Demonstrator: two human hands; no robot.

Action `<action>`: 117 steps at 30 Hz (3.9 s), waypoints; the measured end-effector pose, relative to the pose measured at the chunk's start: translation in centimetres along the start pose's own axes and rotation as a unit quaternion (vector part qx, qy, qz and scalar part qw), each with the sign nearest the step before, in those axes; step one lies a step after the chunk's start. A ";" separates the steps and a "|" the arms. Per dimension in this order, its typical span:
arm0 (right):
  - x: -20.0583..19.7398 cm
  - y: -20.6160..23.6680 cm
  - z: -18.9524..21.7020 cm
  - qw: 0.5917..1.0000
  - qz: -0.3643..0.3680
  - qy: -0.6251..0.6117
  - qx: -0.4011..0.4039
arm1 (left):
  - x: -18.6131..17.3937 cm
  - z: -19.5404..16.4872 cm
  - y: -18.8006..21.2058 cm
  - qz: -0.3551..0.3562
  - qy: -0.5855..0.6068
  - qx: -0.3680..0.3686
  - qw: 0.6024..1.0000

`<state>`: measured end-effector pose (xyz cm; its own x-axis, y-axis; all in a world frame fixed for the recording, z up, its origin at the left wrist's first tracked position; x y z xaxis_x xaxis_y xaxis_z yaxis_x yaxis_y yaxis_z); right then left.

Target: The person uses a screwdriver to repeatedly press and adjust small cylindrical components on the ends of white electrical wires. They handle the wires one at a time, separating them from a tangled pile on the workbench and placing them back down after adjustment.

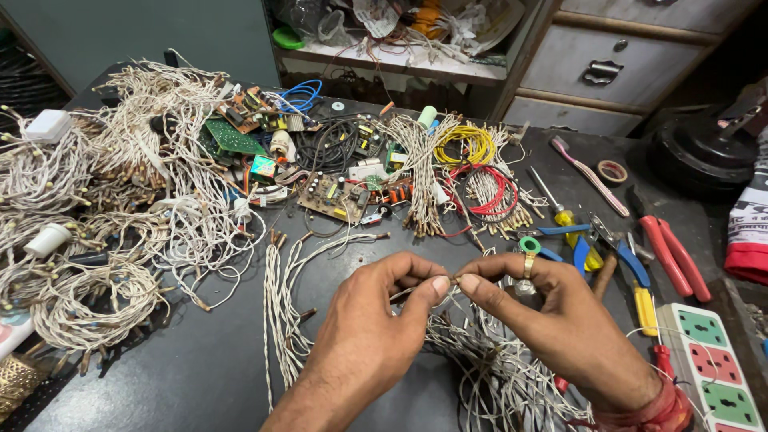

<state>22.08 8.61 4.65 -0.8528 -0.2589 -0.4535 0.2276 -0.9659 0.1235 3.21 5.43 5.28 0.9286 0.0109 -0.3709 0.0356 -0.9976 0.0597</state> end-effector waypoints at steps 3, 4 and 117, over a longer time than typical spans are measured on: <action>-0.1 0.0 0.1 1.000 -0.002 0.012 0.008 | 0.1 0.2 0.0 -0.002 0.002 0.005 1.000; 0.0 0.0 0.1 1.000 0.001 0.005 0.007 | 0.1 0.3 -0.1 0.000 0.003 -0.001 1.000; -1.9 -0.4 -2.2 0.978 -0.086 -0.185 0.038 | -2.9 2.9 -0.6 0.188 -0.125 -0.075 0.971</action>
<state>24.67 9.45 3.57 -0.9905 -0.0601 -0.1240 0.0417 -0.9884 0.1458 -0.55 5.78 3.60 0.7680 -0.3884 -0.5092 -0.2184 -0.9063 0.3618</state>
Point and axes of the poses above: each hand's wrist, its own y-axis away from the middle knuckle, its own x-axis out of the palm, z = x × y, the point moved 6 cm from there along -y, towards the middle knuckle, and after that the axes turned 1 degree about x, right-handed, at the moved point
